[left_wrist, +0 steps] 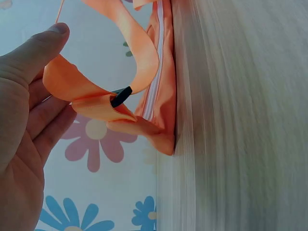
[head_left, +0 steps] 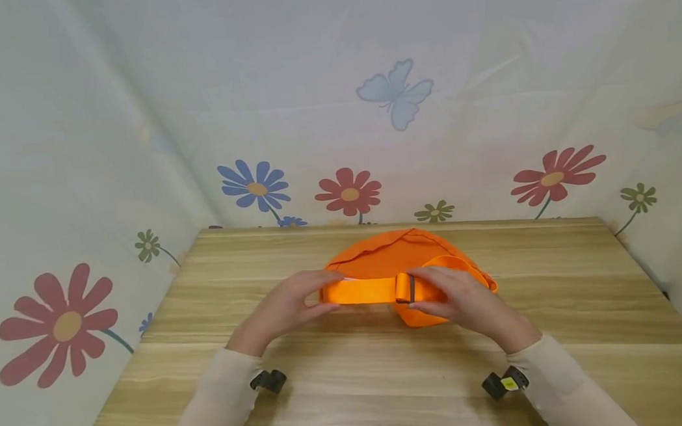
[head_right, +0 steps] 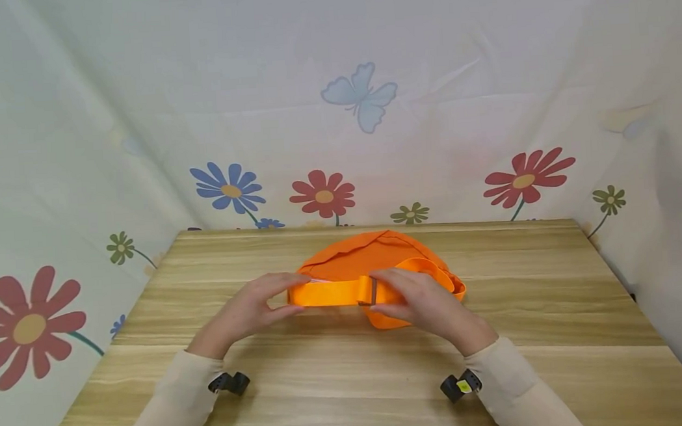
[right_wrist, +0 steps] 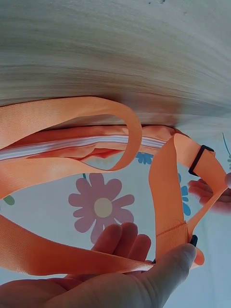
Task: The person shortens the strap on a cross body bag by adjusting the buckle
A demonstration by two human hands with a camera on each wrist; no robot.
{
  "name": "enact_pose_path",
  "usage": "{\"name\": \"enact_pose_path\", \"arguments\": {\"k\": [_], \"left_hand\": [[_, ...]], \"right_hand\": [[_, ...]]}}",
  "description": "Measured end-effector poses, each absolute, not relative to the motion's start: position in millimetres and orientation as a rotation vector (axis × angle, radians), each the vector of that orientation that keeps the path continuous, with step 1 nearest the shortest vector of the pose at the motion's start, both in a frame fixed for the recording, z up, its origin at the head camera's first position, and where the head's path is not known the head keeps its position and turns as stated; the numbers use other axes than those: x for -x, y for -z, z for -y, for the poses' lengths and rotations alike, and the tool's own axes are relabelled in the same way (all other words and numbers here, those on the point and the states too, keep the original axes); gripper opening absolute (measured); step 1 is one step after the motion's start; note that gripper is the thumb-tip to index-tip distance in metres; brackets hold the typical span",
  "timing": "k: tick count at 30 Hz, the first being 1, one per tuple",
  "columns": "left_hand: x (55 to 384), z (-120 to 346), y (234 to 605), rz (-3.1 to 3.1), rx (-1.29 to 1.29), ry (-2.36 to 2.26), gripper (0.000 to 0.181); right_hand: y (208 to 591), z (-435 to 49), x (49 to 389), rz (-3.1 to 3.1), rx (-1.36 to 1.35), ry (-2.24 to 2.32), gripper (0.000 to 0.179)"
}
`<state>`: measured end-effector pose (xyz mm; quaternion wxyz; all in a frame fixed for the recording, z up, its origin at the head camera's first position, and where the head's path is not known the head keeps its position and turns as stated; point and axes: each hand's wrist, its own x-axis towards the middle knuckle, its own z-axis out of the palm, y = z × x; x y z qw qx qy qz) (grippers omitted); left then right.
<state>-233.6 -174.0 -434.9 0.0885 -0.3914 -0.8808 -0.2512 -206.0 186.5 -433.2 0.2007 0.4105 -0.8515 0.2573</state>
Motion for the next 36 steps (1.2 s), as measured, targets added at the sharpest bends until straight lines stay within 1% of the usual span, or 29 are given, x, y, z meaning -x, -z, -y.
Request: {"name": "enact_pose_path", "arguments": {"k": [2, 12, 20, 24, 27, 29, 31, 32, 36], "left_hand": [[233.2, 177.5, 435.1, 2.638, 1.155, 0.753, 0.058], [233.9, 199.3, 437.5, 2.63, 1.114, 0.717, 0.056], [235.3, 208.7, 442.7, 2.641, 1.087, 0.704, 0.057], [237.1, 202.9, 444.0, 2.705, 1.082, 0.708, 0.06], [236.7, 195.7, 441.0, 2.744, 1.097, 0.719, 0.063], [237.3, 190.6, 439.6, 2.76, 1.121, 0.723, 0.064], [237.1, 183.0, 437.5, 2.777, 1.143, 0.731, 0.064], [236.8, 178.2, 436.8, 2.786, 1.149, 0.741, 0.063], [234.1, 152.3, 434.3, 2.79, 1.184, 0.791, 0.064]], "right_hand": [[432.8, -185.5, 205.7, 2.388, -1.14, -0.717, 0.065], [431.8, -184.7, 205.6, 2.384, -1.147, -0.721, 0.066], [428.7, -183.5, 203.5, 2.415, -1.15, -0.724, 0.063], [428.3, -183.6, 203.2, 2.39, -1.161, -0.719, 0.062], [428.1, -184.6, 203.5, 2.363, -1.179, -0.711, 0.053], [427.5, -184.4, 203.3, 2.358, -1.184, -0.711, 0.056], [427.1, -184.0, 202.9, 2.36, -1.181, -0.708, 0.063], [426.8, -183.7, 202.6, 2.366, -1.179, -0.714, 0.063], [426.8, -182.0, 202.0, 2.386, -1.178, -0.743, 0.054]]}}
